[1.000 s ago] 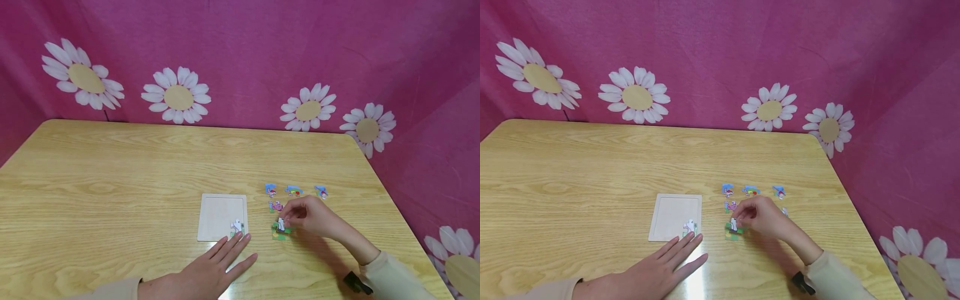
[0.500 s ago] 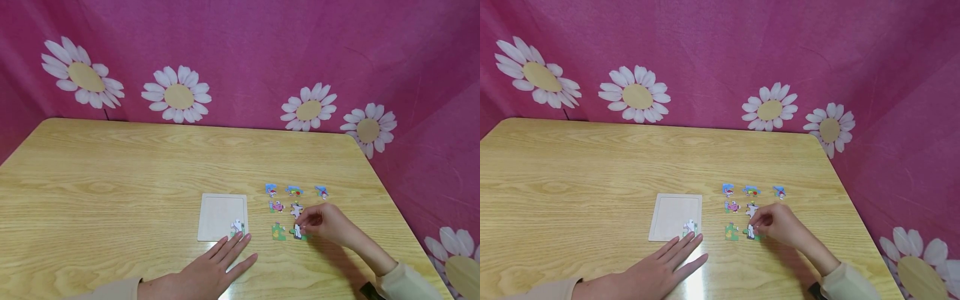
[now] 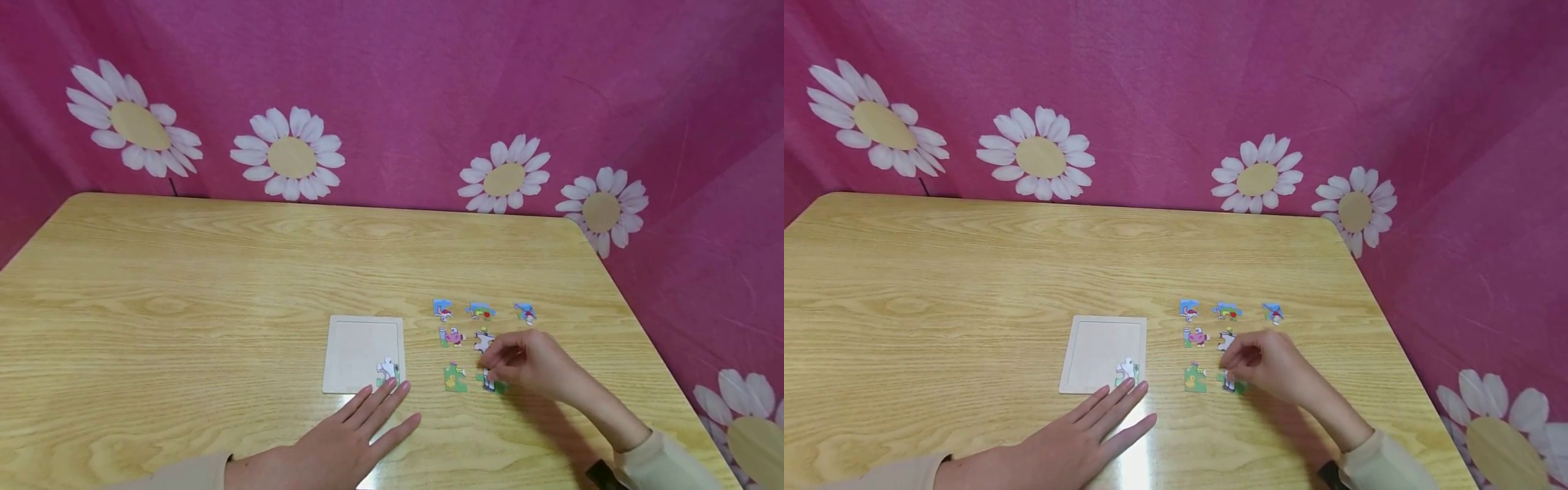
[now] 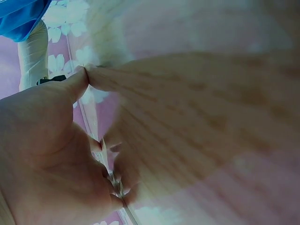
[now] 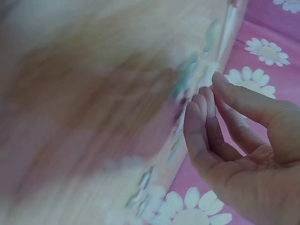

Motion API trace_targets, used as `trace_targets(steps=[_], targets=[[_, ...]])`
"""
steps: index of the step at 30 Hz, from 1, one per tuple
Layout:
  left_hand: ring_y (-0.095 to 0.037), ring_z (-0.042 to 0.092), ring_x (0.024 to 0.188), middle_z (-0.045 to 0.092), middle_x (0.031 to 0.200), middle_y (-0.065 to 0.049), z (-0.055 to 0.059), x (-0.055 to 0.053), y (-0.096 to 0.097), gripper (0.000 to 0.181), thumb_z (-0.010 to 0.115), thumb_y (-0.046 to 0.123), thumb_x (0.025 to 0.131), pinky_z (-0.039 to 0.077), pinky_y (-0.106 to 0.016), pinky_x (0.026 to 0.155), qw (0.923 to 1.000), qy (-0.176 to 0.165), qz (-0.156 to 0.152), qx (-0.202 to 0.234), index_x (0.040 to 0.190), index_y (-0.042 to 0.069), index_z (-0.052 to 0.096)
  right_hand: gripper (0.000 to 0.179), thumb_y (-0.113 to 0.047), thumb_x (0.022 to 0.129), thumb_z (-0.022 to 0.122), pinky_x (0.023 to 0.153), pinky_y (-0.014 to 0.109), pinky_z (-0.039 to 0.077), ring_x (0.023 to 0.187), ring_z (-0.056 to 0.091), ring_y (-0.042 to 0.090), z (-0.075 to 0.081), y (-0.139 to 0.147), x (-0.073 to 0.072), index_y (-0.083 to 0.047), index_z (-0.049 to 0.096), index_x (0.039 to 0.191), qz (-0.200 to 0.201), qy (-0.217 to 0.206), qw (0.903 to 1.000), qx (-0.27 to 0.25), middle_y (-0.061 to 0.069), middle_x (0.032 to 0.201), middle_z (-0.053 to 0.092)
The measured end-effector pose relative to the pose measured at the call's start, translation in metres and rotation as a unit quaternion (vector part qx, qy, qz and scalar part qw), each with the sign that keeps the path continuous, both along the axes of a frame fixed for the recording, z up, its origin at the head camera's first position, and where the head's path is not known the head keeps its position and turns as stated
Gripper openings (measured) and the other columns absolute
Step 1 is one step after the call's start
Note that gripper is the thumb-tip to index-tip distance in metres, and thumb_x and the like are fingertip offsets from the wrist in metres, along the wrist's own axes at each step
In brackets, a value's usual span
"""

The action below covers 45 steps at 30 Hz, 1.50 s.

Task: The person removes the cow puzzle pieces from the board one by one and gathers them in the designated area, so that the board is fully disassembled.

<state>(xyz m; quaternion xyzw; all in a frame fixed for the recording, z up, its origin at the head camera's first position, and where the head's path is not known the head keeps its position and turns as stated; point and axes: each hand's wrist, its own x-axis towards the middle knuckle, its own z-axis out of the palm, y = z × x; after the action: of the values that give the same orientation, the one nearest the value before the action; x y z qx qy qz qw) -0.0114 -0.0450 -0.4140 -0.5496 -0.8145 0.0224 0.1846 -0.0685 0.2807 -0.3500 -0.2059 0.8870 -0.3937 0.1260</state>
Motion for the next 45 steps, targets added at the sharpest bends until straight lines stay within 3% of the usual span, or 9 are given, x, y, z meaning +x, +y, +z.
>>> trace_targets(steps=[8,19,26,38,45], targets=[[-0.035,0.035,0.139,0.032,0.151,-0.025,0.003,0.0,0.0,0.092,0.038,0.075,0.089,0.035,-0.039,0.107,0.9999,-0.013,0.0,-0.007,0.151,0.007,0.032,0.009,0.005,0.087,0.07,0.067,0.028,0.057,0.079,0.07,0.019,0.006,-0.029,-0.01,0.002,0.072,0.095,0.03,-0.047,0.9966,-0.06,0.011,0.09,0.073],[-0.035,0.036,0.139,0.032,0.15,-0.025,-0.001,-0.001,0.0,0.095,0.038,0.077,0.088,0.035,-0.039,0.107,1.0,0.0,-0.001,0.0,0.151,0.007,0.031,0.009,0.004,0.086,0.071,0.071,0.028,0.056,0.082,0.07,0.016,-0.002,-0.079,-0.03,0.002,0.072,0.095,0.064,-0.079,0.9922,-0.071,0.01,0.092,0.072],[-0.034,0.038,0.137,0.033,0.149,-0.025,-0.002,-0.001,0.0,0.092,0.04,0.075,0.088,0.035,-0.038,0.107,0.9999,0.011,-0.001,0.01,0.149,0.007,0.034,0.01,0.004,0.085,0.072,0.069,0.024,0.055,0.08,0.07,0.016,-0.007,-0.101,-0.04,0.003,0.073,0.095,0.061,-0.094,0.9914,-0.067,0.01,0.089,0.073],[-0.034,0.038,0.138,0.034,0.149,-0.024,-0.002,0.0,0.001,0.09,0.043,0.073,0.088,0.035,-0.038,0.107,0.9999,0.015,0.001,0.001,0.149,0.008,0.034,0.007,0.002,0.083,0.075,0.067,0.023,0.054,0.074,0.068,0.01,-0.007,-0.11,-0.044,0.003,0.074,0.091,0.063,-0.108,0.9903,-0.06,0.007,0.082,0.073],[-0.032,0.04,0.137,0.035,0.148,-0.024,0.0,0.0,0.001,0.091,0.043,0.074,0.088,0.037,-0.038,0.106,0.9999,0.01,-0.005,0.01,0.149,0.007,0.035,0.011,0.005,0.083,0.073,0.071,0.026,0.055,0.078,0.069,0.014,-0.009,-0.107,-0.045,0.005,0.072,0.094,0.061,-0.16,0.9795,-0.106,0.009,0.085,0.073]])
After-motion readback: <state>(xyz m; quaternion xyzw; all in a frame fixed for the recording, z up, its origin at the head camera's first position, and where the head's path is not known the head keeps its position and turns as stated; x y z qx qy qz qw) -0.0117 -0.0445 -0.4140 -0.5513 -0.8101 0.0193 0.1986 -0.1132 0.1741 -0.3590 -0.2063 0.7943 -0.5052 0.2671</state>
